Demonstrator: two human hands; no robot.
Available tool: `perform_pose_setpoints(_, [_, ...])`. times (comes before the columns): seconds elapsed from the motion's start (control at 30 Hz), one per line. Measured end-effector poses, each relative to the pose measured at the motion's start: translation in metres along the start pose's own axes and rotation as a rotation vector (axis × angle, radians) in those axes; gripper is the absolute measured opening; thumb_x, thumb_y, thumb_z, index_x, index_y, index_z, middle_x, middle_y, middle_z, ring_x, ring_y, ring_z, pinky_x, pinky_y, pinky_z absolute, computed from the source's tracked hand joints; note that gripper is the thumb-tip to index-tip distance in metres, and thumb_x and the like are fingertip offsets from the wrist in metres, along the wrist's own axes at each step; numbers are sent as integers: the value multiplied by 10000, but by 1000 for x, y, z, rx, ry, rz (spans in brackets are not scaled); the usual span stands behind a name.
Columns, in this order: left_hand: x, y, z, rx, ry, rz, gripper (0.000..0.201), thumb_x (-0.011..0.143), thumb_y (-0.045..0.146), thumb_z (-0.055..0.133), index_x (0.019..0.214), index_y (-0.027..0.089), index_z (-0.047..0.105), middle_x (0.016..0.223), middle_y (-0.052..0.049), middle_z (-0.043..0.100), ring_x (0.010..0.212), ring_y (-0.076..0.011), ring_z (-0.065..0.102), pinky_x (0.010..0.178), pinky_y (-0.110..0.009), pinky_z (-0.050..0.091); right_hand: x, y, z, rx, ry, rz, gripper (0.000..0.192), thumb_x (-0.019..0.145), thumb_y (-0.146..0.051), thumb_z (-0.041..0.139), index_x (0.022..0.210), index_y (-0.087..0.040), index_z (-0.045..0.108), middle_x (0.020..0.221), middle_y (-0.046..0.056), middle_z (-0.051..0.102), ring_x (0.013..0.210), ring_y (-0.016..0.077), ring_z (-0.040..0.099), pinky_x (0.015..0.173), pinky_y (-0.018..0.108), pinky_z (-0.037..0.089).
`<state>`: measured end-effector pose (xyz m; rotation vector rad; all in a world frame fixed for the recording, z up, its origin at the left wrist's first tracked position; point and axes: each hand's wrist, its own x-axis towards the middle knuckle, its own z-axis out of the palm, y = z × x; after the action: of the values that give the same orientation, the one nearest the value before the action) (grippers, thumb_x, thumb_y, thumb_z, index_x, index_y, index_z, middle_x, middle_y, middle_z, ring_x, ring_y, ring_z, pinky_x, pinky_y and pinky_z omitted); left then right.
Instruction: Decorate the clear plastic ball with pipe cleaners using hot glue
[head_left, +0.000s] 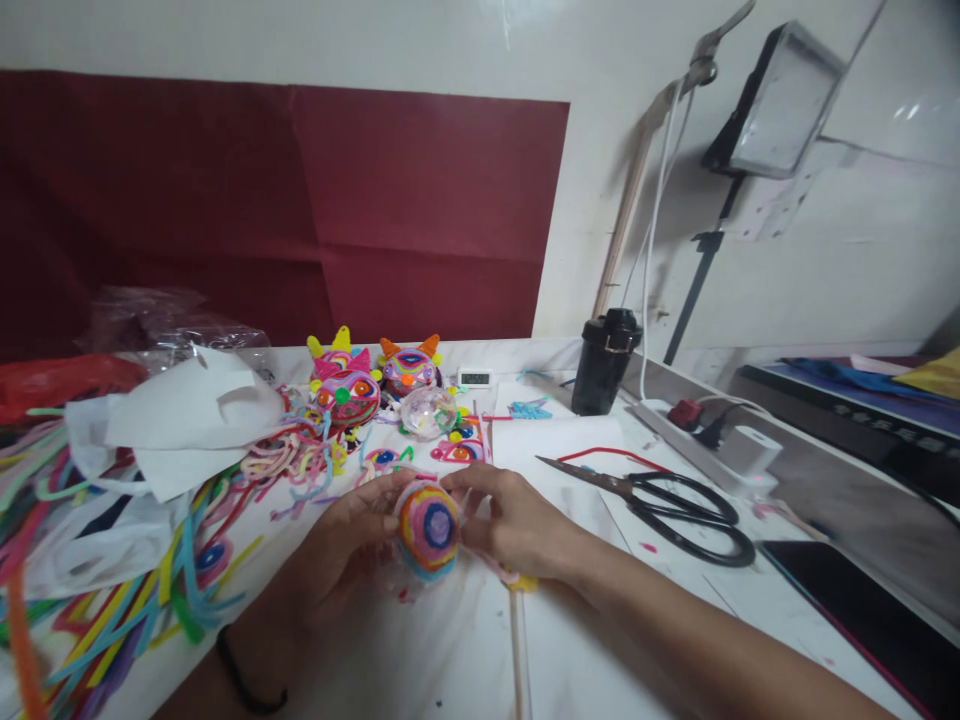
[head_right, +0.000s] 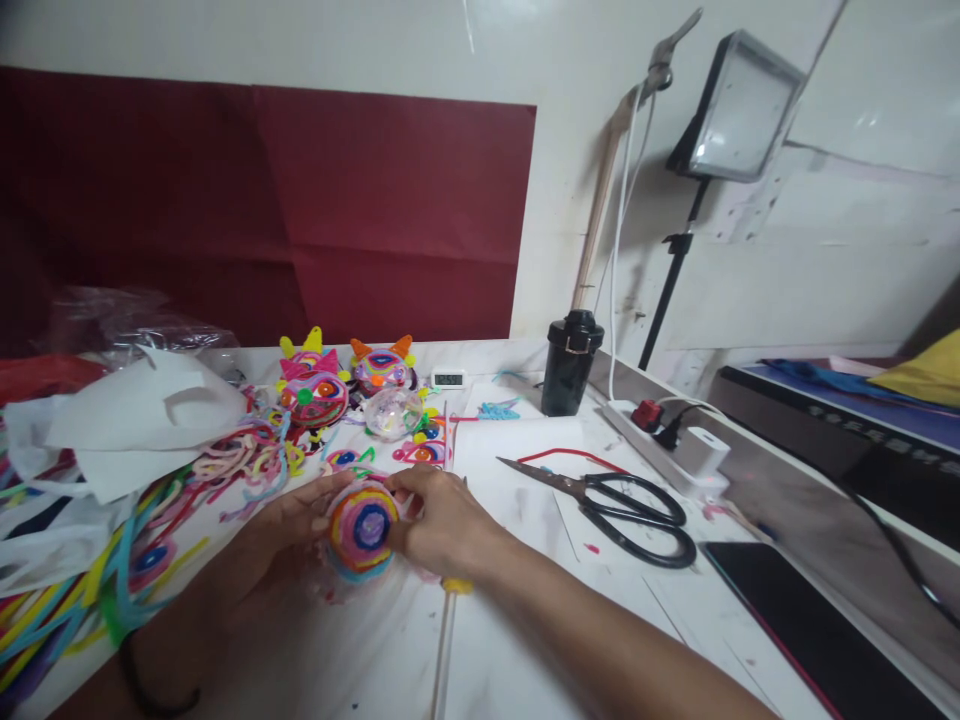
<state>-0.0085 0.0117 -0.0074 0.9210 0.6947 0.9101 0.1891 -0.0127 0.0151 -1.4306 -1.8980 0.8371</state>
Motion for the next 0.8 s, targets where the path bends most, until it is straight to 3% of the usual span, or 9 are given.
perform_pose_setpoints(0.2, [1,2,-11,75,-2,-18,331,698,87,746,1011,192,727,993,-62,746,849,-198,675,725,-269,545,-2,3,8,-119,17,-107,220,744,-197,629,950,-192,705,948,50,651,841,200,592,744,305,450])
perform_pose_setpoints(0.37, [1,8,-24,184,-156,-66,418,729,172,750,1139,214,686,1095,-83,718,869,-213,669,696,-266,524,-5,0,10,-220,1,-183,214,771,-169,616,974,-176,686,925,58,639,885,217,596,759,311,453])
perform_pose_setpoints(0.6, [-3,15,-36,345,-220,-110,555,764,228,733,1298,246,583,1210,-102,670,1045,-276,625,808,-340,512,-5,-3,10,-280,-26,-270,214,786,-165,627,994,-168,676,952,74,650,945,240,594,823,340,459])
perform_pose_setpoints(0.8, [-4,16,-38,354,-271,-132,630,731,226,759,1327,250,555,1187,-100,676,967,-263,641,713,-325,536,-2,-4,6,-276,-76,-302,254,789,-155,629,1039,-153,674,970,85,648,939,244,594,823,356,464])
